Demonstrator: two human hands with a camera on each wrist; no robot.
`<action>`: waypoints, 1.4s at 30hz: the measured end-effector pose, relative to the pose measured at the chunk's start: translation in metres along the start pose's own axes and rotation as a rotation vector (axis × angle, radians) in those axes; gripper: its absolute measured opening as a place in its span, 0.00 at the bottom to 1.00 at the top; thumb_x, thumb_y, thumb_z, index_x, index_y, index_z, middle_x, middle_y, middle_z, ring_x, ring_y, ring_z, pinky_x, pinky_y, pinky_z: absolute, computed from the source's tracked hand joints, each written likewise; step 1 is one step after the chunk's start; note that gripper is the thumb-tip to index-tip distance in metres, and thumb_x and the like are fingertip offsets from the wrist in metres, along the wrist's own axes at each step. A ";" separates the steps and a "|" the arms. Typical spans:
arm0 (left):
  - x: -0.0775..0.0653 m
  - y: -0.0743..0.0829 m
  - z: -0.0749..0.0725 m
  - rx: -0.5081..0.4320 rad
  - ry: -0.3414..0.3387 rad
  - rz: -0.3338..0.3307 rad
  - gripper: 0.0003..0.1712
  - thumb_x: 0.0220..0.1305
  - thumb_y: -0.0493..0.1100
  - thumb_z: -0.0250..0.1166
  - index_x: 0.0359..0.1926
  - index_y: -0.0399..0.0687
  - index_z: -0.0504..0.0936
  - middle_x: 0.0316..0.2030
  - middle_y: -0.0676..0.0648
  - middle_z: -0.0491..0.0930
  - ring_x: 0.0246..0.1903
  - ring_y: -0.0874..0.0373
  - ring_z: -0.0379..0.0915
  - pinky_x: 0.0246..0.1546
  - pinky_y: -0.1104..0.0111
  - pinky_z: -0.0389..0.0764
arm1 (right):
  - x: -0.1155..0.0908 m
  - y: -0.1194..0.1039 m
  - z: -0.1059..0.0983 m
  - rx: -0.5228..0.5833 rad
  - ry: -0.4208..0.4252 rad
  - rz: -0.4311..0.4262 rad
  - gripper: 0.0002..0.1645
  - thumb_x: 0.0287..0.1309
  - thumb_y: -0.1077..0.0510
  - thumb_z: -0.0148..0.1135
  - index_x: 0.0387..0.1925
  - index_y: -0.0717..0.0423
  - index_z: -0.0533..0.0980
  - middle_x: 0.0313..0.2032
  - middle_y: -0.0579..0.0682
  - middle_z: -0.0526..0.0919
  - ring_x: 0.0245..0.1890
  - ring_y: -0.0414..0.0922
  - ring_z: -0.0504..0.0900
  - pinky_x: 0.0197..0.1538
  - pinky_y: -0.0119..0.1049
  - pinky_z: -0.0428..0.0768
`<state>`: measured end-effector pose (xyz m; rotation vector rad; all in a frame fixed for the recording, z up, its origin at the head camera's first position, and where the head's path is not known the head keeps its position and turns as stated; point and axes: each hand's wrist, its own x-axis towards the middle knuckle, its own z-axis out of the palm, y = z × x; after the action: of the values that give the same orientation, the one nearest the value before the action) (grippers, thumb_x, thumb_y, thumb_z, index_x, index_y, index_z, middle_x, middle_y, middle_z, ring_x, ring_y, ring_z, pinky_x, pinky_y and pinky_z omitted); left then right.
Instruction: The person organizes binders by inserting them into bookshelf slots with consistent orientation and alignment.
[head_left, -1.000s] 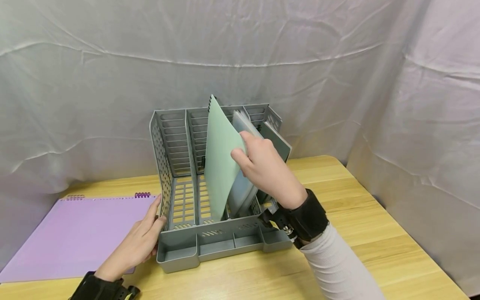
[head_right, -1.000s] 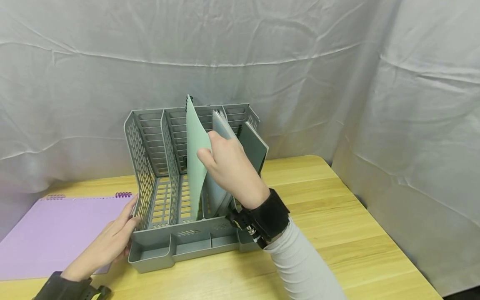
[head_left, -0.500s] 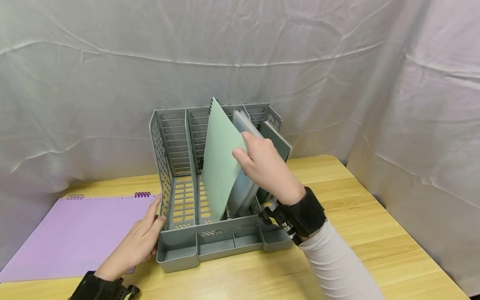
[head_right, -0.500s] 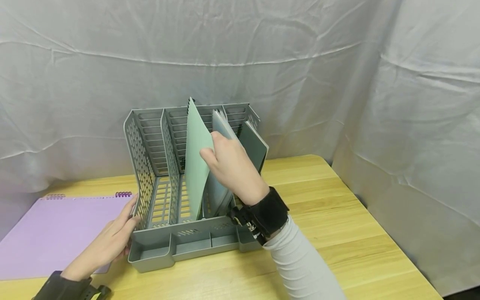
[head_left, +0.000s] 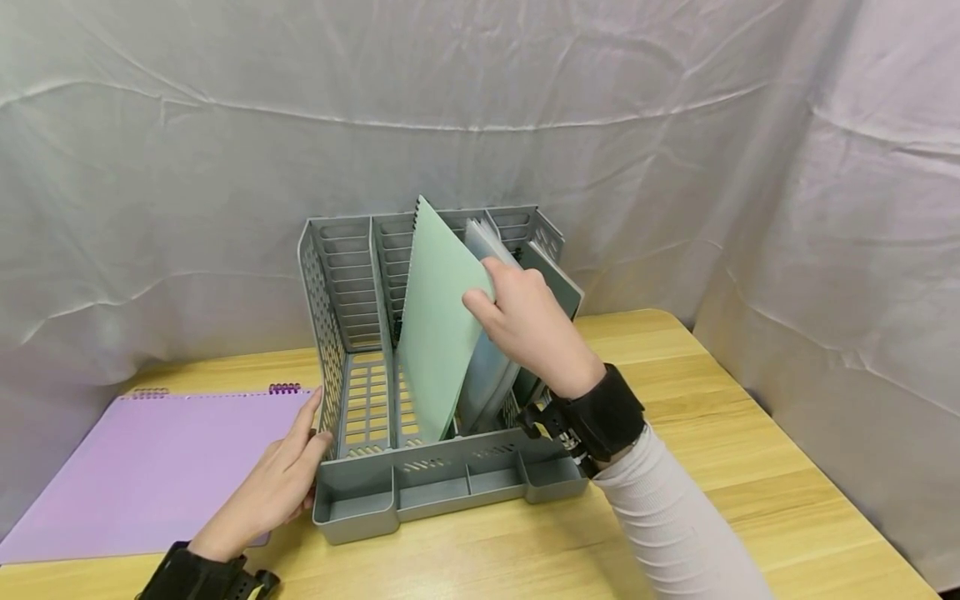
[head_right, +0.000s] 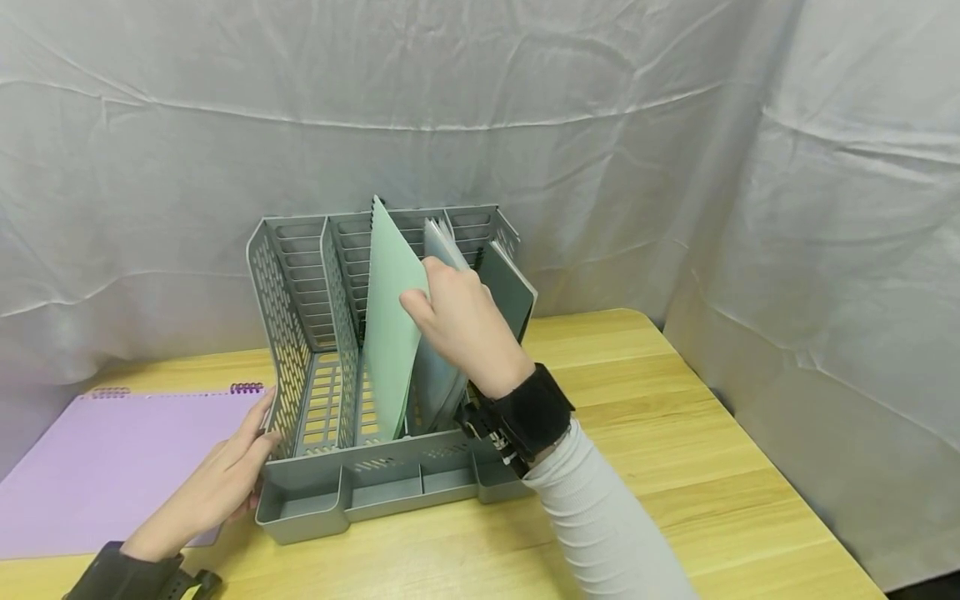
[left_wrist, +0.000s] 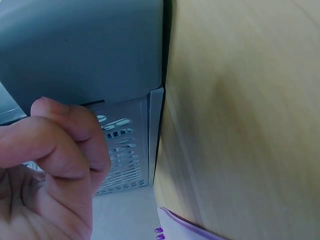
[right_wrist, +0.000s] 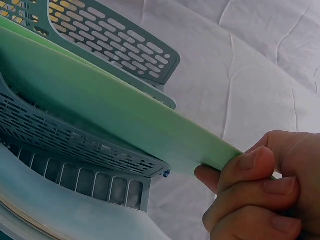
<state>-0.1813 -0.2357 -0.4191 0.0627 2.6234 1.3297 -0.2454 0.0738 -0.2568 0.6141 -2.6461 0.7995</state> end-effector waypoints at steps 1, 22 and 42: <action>0.000 0.000 0.000 0.000 0.000 -0.001 0.41 0.88 0.54 0.43 0.88 0.67 0.32 0.17 0.43 0.76 0.13 0.53 0.72 0.13 0.64 0.74 | 0.000 0.000 0.000 -0.003 0.005 0.004 0.08 0.70 0.58 0.47 0.32 0.54 0.65 0.22 0.46 0.61 0.21 0.44 0.62 0.30 0.37 0.64; 0.001 -0.001 0.001 0.000 0.002 -0.012 0.41 0.88 0.55 0.43 0.88 0.70 0.32 0.19 0.42 0.76 0.15 0.52 0.72 0.14 0.62 0.75 | -0.009 -0.009 0.007 0.001 0.070 0.018 0.09 0.71 0.60 0.49 0.32 0.56 0.66 0.21 0.43 0.56 0.19 0.41 0.56 0.25 0.36 0.62; 0.000 -0.001 0.000 0.001 0.002 -0.009 0.41 0.87 0.54 0.44 0.88 0.70 0.32 0.20 0.43 0.77 0.14 0.52 0.72 0.14 0.63 0.75 | -0.010 -0.016 0.025 -0.009 0.149 -0.021 0.30 0.72 0.61 0.47 0.71 0.70 0.69 0.15 0.39 0.56 0.15 0.38 0.54 0.24 0.37 0.63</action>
<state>-0.1816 -0.2363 -0.4196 0.0499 2.6236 1.3260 -0.2332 0.0497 -0.2737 0.5566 -2.5032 0.7945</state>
